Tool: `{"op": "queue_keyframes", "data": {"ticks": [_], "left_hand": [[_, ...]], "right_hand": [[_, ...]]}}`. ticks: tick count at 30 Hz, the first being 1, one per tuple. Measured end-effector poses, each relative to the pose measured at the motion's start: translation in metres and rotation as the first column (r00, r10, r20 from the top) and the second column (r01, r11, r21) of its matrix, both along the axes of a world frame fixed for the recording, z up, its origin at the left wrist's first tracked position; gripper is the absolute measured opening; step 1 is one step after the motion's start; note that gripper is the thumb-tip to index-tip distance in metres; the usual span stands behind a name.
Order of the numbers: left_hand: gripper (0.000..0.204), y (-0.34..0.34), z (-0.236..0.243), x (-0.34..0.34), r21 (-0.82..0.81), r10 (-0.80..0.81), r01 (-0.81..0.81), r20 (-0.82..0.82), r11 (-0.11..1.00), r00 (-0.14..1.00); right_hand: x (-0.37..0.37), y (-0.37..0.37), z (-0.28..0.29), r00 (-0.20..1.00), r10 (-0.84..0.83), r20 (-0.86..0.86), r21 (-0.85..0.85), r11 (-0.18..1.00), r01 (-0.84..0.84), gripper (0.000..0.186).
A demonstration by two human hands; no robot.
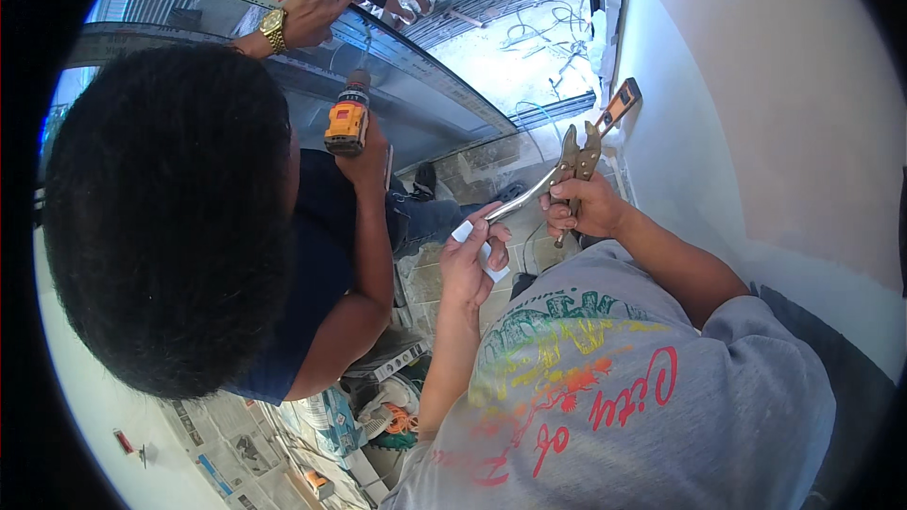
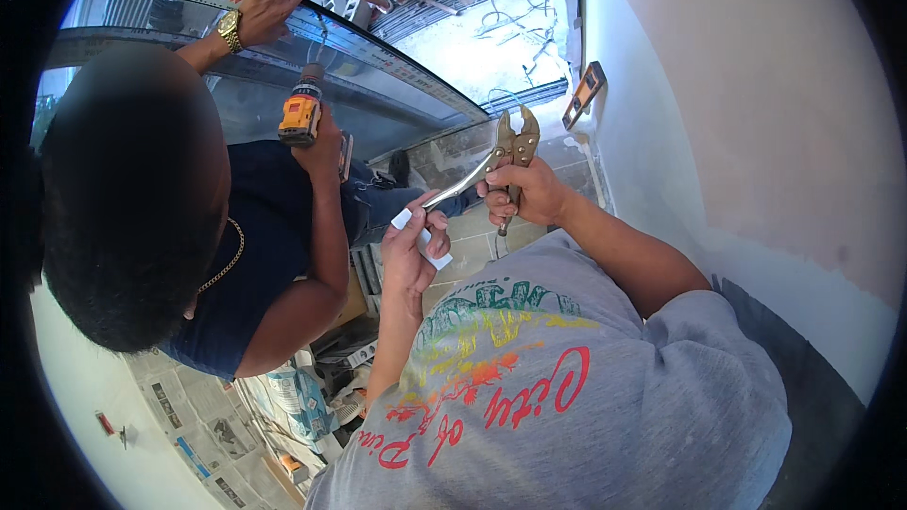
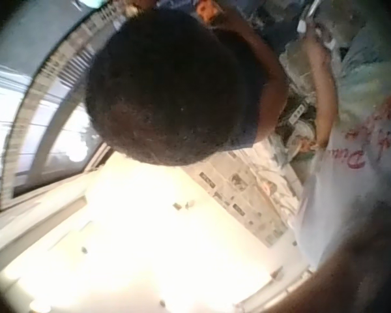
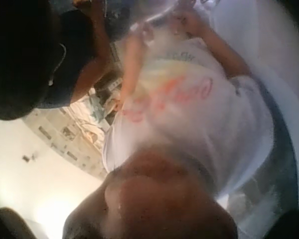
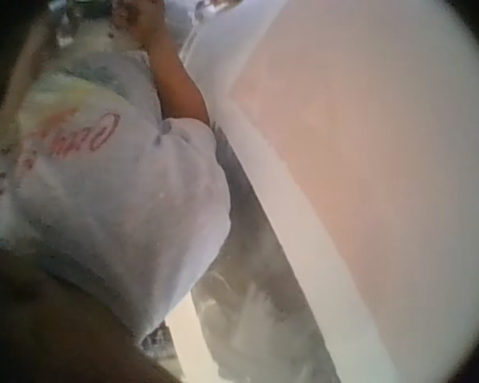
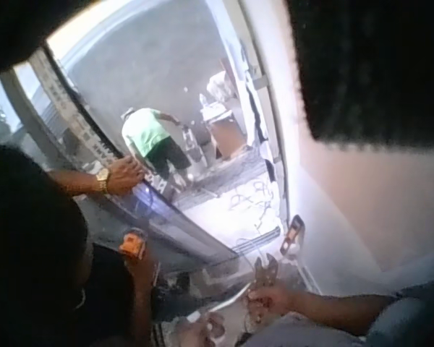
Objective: Measure and align an aluminum window frame using levels and securing it with a drill.
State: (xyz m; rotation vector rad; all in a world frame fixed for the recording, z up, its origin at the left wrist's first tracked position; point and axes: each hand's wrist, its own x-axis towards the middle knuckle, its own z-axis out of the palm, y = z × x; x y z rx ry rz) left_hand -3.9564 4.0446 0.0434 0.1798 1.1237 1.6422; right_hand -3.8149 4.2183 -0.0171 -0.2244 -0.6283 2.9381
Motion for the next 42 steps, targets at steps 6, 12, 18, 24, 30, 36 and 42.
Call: {"op": "queue_keyframes", "data": {"ticks": [6, 12, 18, 24, 30, 36, 42], "left_hand": [[0.030, -0.011, -0.010, 0.008, -0.191, 0.034, -0.039, -0.029, 0.981, 0.999], [0.022, -0.026, -0.019, 0.015, -0.257, -0.092, 0.086, -0.012, 0.963, 0.996], [0.020, -0.031, -0.019, 0.022, -0.396, -0.288, 0.219, -0.124, 0.892, 0.950], [0.021, -0.033, -0.030, 0.038, -0.414, -0.226, 0.178, -0.069, 0.893, 0.972], [0.025, -0.041, -0.021, 0.037, -0.437, -0.316, 0.224, -0.148, 0.871, 0.937], [0.022, -0.025, -0.044, 0.050, -0.438, -0.275, 0.178, -0.169, 0.881, 0.946], [0.023, -0.009, -0.042, 0.054, -0.466, -0.199, 0.076, -0.220, 0.882, 0.955]], "right_hand": [[0.009, -0.003, 0.012, 0.999, -0.035, 0.008, 0.237, 0.971, 0.032, 0.027], [0.002, -0.008, 0.019, 0.999, -0.002, -0.046, -0.084, 0.996, -0.002, 0.034], [0.001, -0.010, 0.013, 0.998, 0.043, 0.055, -0.125, 0.992, -0.036, 0.026], [0.009, -0.008, 0.001, 0.982, 0.062, 0.177, 0.004, 0.998, -0.063, 0.023], [0.006, -0.010, -0.030, 0.932, 0.098, 0.348, -0.067, 0.995, -0.080, 0.021], [0.019, 0.022, -0.032, 0.883, 0.054, 0.467, 0.025, 0.997, -0.075, 0.029], [0.012, 0.029, -0.011, 0.898, 0.023, 0.439, 0.191, 0.974, -0.118, 0.034]]}}
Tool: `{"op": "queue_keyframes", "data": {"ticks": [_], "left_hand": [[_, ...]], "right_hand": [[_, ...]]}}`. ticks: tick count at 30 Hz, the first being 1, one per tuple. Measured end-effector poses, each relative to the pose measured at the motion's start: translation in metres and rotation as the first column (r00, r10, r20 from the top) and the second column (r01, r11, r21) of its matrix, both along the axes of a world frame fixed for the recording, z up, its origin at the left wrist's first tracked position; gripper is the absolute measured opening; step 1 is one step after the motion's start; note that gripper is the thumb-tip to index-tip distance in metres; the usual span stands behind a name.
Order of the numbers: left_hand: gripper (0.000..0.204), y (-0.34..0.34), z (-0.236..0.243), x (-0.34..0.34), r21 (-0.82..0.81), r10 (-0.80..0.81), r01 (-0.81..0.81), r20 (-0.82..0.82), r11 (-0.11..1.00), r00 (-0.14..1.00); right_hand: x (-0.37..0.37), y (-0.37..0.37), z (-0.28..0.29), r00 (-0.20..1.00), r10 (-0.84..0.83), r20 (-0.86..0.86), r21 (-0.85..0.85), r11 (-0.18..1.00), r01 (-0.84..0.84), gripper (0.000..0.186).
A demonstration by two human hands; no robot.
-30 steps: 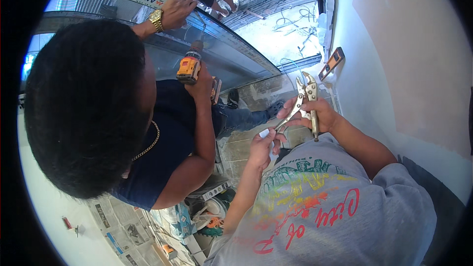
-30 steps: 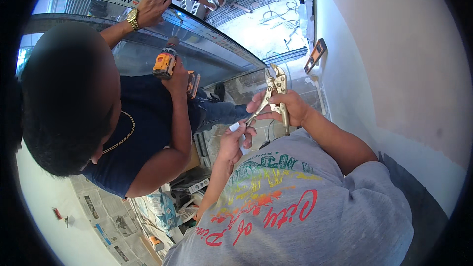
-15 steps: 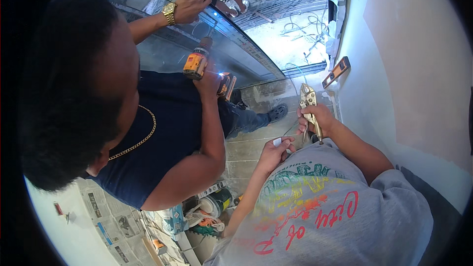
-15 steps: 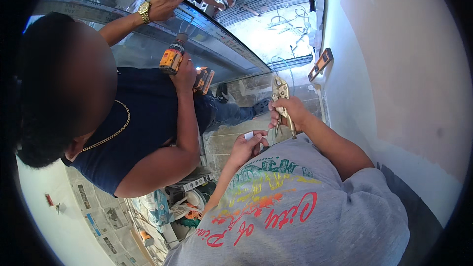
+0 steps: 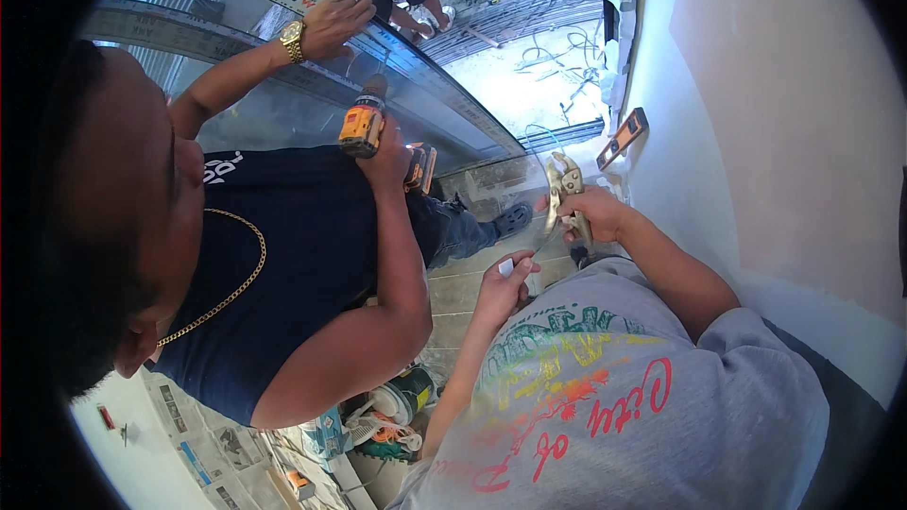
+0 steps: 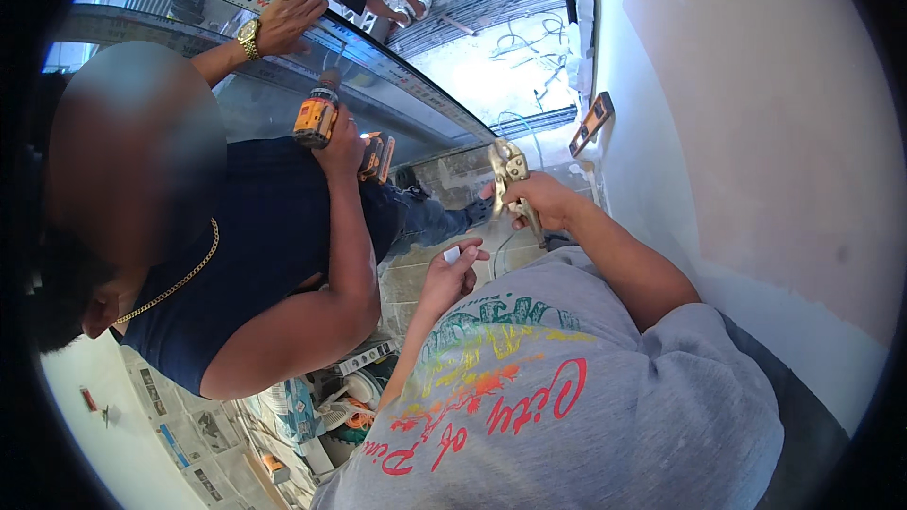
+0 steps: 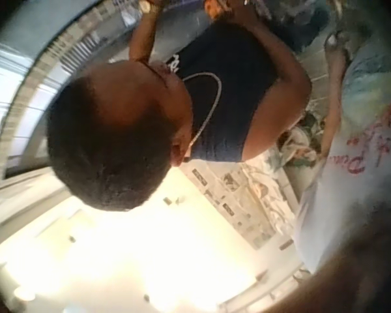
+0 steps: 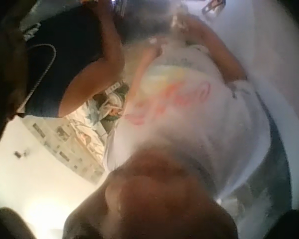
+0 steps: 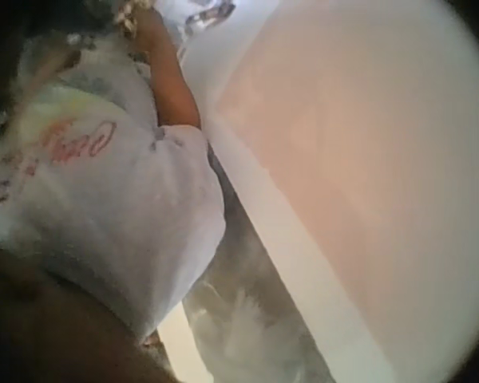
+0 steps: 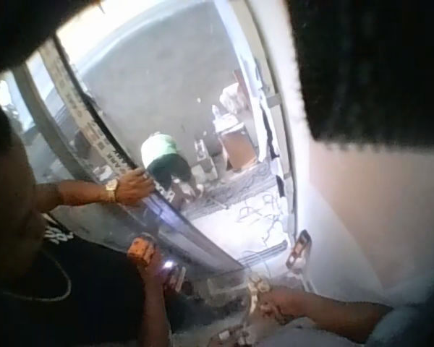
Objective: Measure and align an aluminum window frame using levels and securing it with a drill.
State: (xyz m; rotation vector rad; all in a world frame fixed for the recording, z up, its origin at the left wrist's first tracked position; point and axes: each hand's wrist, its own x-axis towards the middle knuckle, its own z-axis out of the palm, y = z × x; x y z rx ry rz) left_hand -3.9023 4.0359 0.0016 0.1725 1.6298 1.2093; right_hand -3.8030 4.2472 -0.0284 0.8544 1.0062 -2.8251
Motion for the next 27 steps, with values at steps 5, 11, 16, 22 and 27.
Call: {"op": "queue_keyframes", "data": {"ticks": [5, 11, 16, 22, 27], "left_hand": [[0.014, -0.007, 0.013, -0.014, 0.007, -0.065, 0.069, -0.246, 0.998, 0.967], [0.016, -0.020, 0.003, -0.008, 0.065, -0.114, 0.164, -0.476, 0.984, 0.872], [0.016, -0.028, 0.004, -0.011, -0.012, -0.220, 0.234, -0.390, 0.972, 0.894], [0.014, -0.037, -0.002, -0.014, 0.014, -0.208, 0.240, -0.449, 0.971, 0.869], [0.020, -0.039, 0.004, -0.016, -0.064, -0.221, 0.212, -0.350, 0.975, 0.910]], "right_hand": [[-0.009, -0.014, 0.017, 0.993, 0.108, -0.050, 0.087, 0.991, -0.103, 0.031], [0.000, -0.028, 0.026, 0.995, -0.008, 0.100, 0.149, 0.989, -0.007, 0.028], [0.009, -0.032, -0.007, 0.989, 0.092, 0.118, 0.110, 0.988, -0.105, 0.023], [0.013, -0.041, -0.036, 0.951, 0.159, 0.266, 0.098, 0.977, -0.191, 0.020], [0.016, -0.042, -0.052, 0.914, 0.201, 0.351, 0.157, 0.950, -0.269, 0.018]]}}
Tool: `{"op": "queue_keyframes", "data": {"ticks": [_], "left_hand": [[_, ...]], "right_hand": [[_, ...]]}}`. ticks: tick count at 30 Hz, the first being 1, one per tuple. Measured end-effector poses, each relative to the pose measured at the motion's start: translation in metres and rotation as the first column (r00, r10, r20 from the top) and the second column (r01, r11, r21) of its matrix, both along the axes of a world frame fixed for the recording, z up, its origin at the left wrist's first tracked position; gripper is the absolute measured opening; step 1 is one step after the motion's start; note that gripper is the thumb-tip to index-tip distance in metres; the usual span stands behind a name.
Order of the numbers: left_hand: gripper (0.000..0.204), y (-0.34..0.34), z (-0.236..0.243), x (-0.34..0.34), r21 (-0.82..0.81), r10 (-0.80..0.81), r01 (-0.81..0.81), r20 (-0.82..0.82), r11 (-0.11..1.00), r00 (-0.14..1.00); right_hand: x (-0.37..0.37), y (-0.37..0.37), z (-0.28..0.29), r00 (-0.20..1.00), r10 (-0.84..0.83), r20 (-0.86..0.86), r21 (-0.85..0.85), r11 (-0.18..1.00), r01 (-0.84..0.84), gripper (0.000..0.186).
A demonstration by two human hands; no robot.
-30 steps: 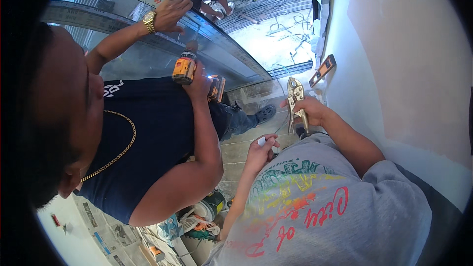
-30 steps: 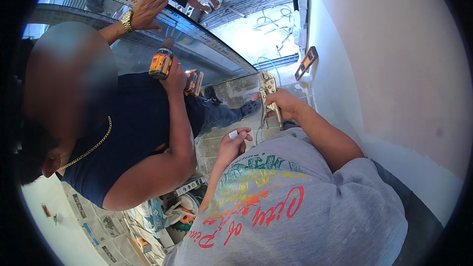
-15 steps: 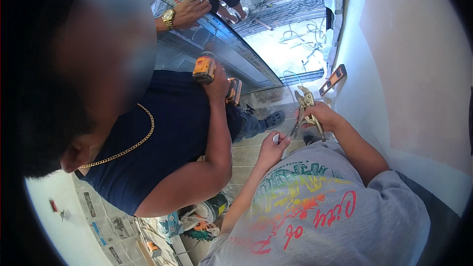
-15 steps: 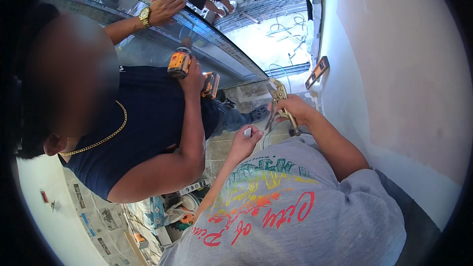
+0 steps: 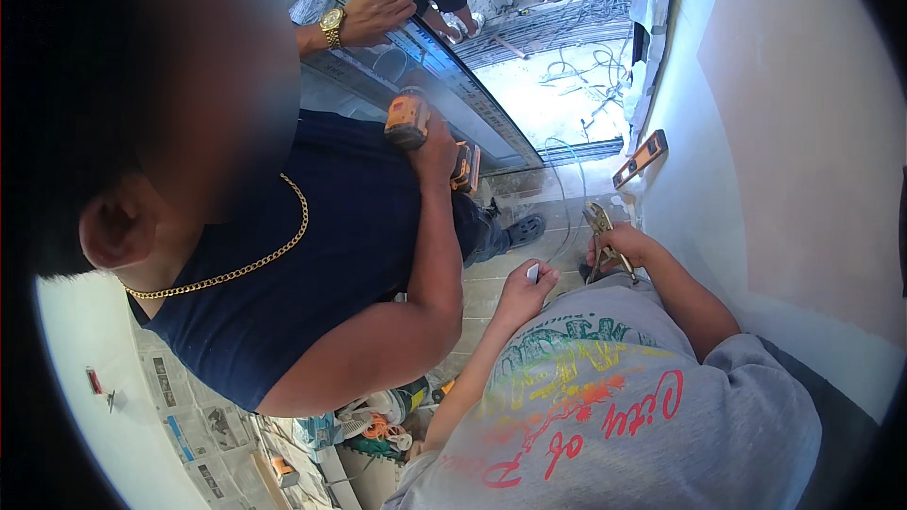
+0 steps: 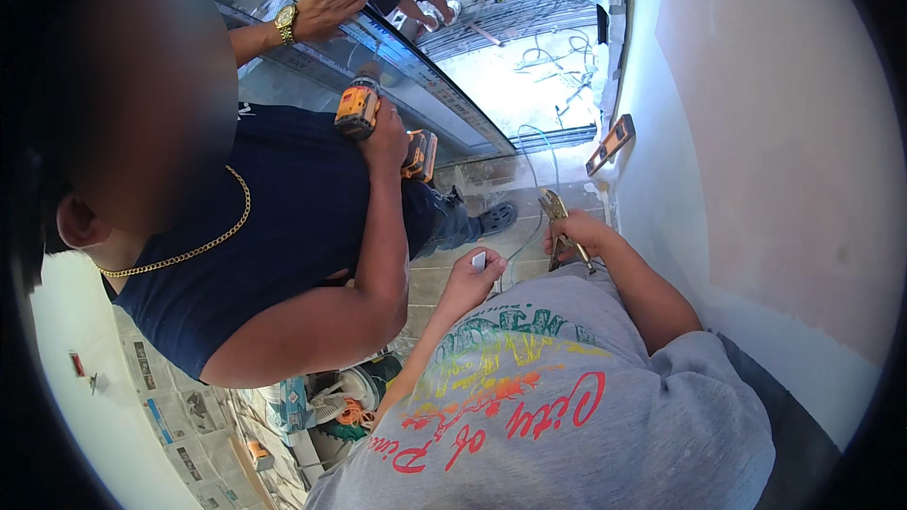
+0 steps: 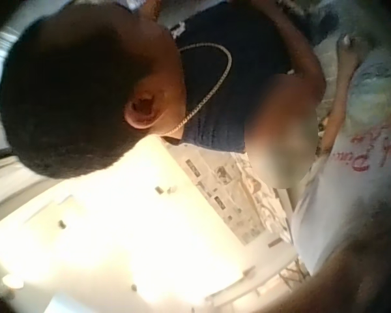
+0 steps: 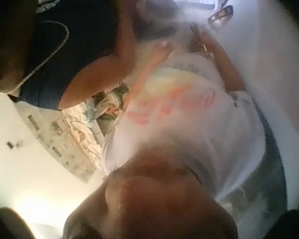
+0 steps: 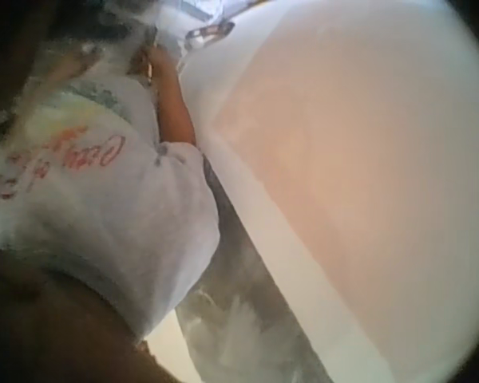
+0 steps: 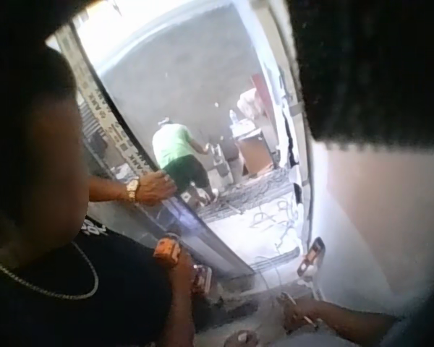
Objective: Measure and align an aluminum window frame using levels and securing it with a drill.
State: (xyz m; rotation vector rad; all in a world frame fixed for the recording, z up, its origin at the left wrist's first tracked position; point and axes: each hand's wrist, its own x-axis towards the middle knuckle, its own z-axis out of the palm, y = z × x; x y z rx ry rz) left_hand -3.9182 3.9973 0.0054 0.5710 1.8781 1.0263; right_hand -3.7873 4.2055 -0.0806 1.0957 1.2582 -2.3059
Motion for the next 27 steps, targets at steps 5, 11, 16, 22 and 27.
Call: {"op": "queue_keyframes", "data": {"ticks": [5, 11, 16, 22, 27], "left_hand": [[0.020, 0.002, 0.000, -0.003, 0.020, -0.030, 0.031, -0.048, 0.999, 0.998], [0.021, 0.003, -0.003, 0.000, 0.043, -0.019, 0.019, 0.005, 0.999, 1.000], [0.021, 0.002, -0.008, 0.002, 0.058, -0.033, 0.035, -0.034, 0.998, 0.999], [0.020, 0.002, 0.001, 0.003, 0.054, -0.043, 0.044, -0.023, 0.998, 0.999], [0.020, 0.004, 0.010, 0.004, 0.038, -0.030, 0.030, -0.016, 0.999, 0.999]], "right_hand": [[-0.003, 0.001, -0.002, 1.000, 0.010, -0.010, -0.005, 1.000, -0.010, 0.017], [-0.002, 0.002, -0.001, 0.998, 0.060, -0.023, 0.022, 0.998, -0.059, 0.019], [0.001, 0.001, -0.002, 0.996, 0.084, -0.023, 0.039, 0.996, -0.083, 0.020], [0.003, -0.002, 0.001, 0.998, 0.065, -0.021, 0.047, 0.997, -0.064, 0.020], [0.005, -0.003, 0.001, 0.997, 0.070, -0.033, 0.053, 0.996, -0.068, 0.019]]}}
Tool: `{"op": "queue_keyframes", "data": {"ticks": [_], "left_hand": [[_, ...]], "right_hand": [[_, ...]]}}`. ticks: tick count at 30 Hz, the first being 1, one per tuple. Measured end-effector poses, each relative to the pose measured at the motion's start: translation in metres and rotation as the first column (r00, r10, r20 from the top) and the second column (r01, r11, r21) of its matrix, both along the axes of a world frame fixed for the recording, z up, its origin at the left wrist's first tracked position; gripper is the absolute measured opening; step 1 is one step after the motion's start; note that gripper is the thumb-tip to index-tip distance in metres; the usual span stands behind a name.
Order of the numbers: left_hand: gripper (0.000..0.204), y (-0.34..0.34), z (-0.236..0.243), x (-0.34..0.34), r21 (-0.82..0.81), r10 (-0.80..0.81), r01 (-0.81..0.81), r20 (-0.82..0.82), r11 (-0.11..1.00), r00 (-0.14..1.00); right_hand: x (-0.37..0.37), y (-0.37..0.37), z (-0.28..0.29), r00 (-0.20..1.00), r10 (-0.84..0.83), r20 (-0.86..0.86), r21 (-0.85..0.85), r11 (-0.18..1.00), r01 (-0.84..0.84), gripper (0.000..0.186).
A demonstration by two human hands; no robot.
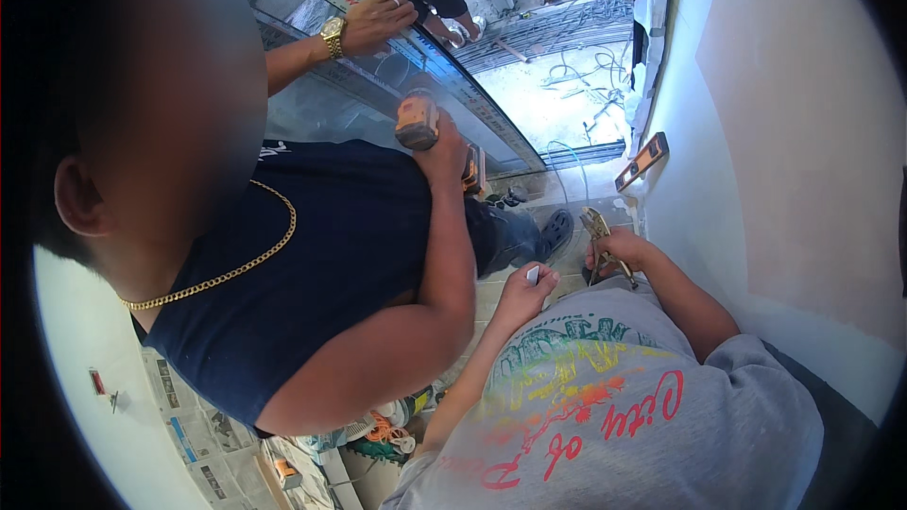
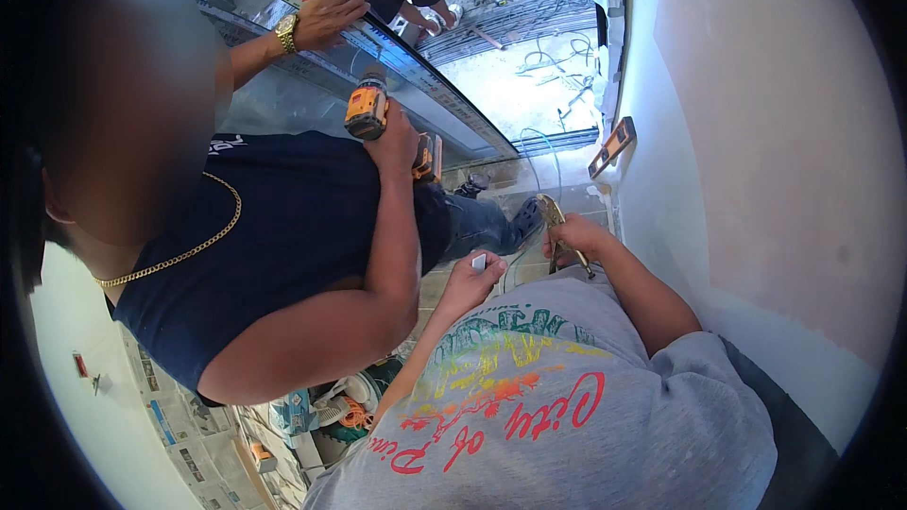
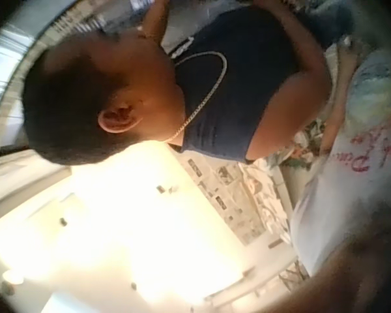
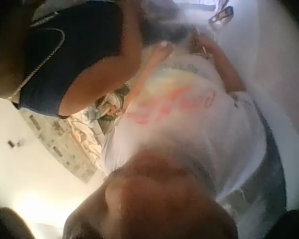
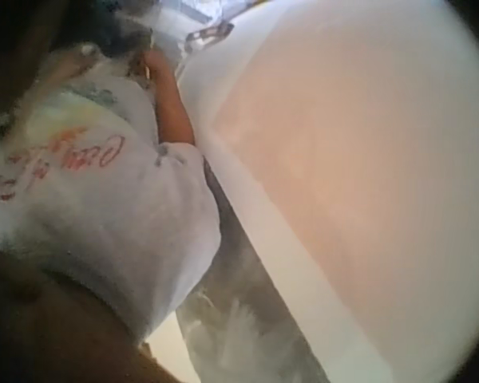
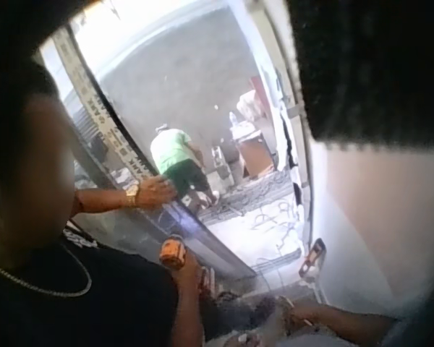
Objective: Measure and align an aluminum window frame using levels and securing it with a drill.
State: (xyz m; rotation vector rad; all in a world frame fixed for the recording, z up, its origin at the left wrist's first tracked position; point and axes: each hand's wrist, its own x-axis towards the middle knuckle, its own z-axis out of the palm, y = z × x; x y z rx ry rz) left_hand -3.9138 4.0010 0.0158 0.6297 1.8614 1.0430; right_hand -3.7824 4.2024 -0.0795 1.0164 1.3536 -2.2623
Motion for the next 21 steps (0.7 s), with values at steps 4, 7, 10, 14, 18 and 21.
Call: {"op": "queue_keyframes", "data": {"ticks": [4, 7, 10, 14, 18, 21], "left_hand": [[0.020, 0.002, 0.006, 0.001, -0.015, 0.004, -0.003, 0.040, 1.000, 0.999], [0.020, 0.001, 0.006, 0.003, -0.031, -0.004, 0.005, 0.034, 1.000, 0.999], [0.020, 0.000, 0.003, 0.003, -0.028, -0.008, 0.008, 0.018, 1.000, 1.000], [0.020, 0.001, -0.002, 0.000, -0.015, 0.002, -0.002, 0.040, 1.000, 0.999], [0.020, 0.001, 0.005, 0.001, -0.028, -0.007, 0.007, 0.011, 1.000, 1.000], [0.021, 0.002, 0.004, 0.001, -0.053, -0.013, 0.013, -0.005, 0.999, 1.000]], "right_hand": [[0.001, 0.001, 0.002, 1.000, -0.012, 0.003, 0.014, 1.000, 0.012, 0.020], [0.004, 0.002, -0.002, 1.000, 0.006, 0.002, 0.012, 1.000, -0.006, 0.021], [0.004, 0.003, 0.000, 1.000, -0.005, 0.009, 0.039, 0.999, 0.004, 0.020], [0.004, 0.002, 0.005, 1.000, 0.019, 0.008, 0.043, 0.999, -0.019, 0.020], [0.002, 0.000, 0.005, 0.999, 0.043, 0.010, 0.069, 0.997, -0.043, 0.019], [0.003, 0.001, -0.004, 1.000, 0.030, 0.003, 0.049, 0.998, -0.030, 0.019]]}}
